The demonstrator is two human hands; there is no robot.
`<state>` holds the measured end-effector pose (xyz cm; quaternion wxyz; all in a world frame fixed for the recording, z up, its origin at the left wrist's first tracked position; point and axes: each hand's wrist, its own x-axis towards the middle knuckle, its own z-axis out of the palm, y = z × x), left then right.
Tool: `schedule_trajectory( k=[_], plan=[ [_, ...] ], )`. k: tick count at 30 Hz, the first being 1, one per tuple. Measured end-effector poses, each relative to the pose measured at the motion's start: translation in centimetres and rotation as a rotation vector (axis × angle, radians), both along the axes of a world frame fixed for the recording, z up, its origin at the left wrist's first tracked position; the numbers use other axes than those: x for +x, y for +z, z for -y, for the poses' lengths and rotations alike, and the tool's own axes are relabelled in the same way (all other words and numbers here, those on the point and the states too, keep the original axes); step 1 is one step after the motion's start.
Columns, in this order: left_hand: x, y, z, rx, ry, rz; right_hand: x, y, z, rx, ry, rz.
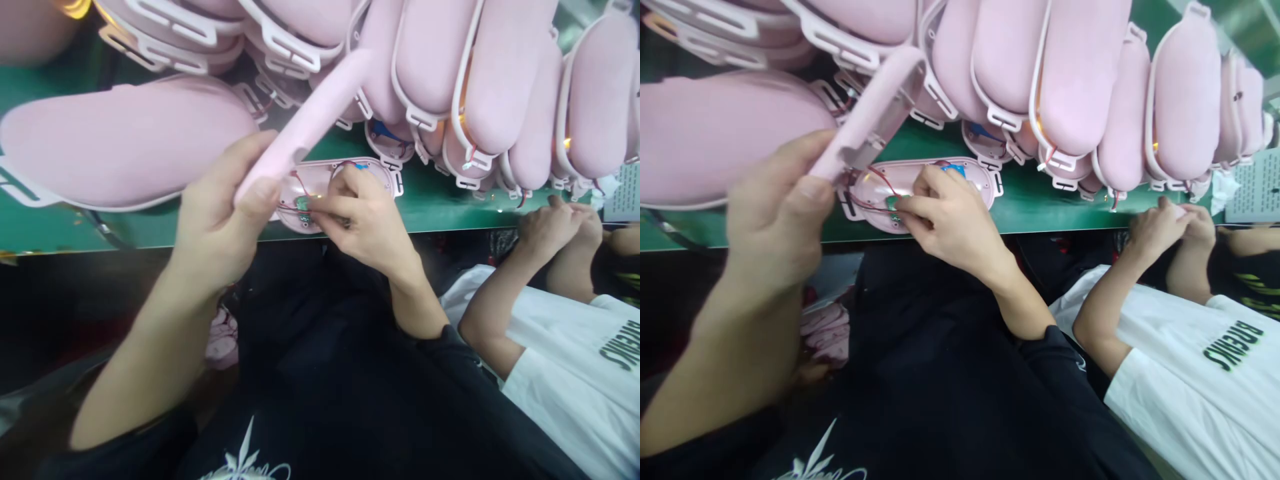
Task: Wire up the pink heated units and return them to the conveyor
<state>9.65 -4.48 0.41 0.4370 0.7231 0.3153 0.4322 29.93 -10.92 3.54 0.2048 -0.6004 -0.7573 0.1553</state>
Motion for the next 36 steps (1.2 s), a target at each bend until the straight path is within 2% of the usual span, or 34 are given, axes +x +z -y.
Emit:
schedule_trajectory(
  k=[5, 12, 18, 23, 27, 30, 33, 36],
  plan=[
    [0.0, -0.1, 0.5, 0.051, 0.051, -0.087, 0.1, -0.7, 0.1, -0.009, 0.081, 0.008],
    [0.0, -0.3, 0.3, 0.087, 0.042, -0.112, -1.0, 1.8, -0.1, -0.052, 0.15, 0.301],
    [-0.3, 0.0, 0.3, 0.108, 0.01, -0.217, -1.6, 2.7, -0.8, -0.121, 0.239, 0.351],
    [-0.2, 0.0, 0.3, 0.111, 0.004, -0.222, -2.3, 2.9, -1.3, -0.229, 0.269, 0.3],
    [-0.3, 0.0, 0.2, 0.127, 0.003, -0.224, -2.6, 1.2, -1.6, -0.16, 0.168, 0.196],
    [-0.3, 0.0, 0.1, 0.143, 0.007, -0.223, -2.1, 0.5, -1.9, -0.169, 0.189, 0.113],
    [-0.4, 0.0, 0.1, 0.14, 0.003, -0.227, -1.0, 1.4, -1.9, -0.202, 0.204, 0.045],
    [-0.3, 0.0, 0.2, 0.14, 0.008, -0.232, 0.3, 2.4, -1.4, -0.189, 0.143, -0.066]
  ],
)
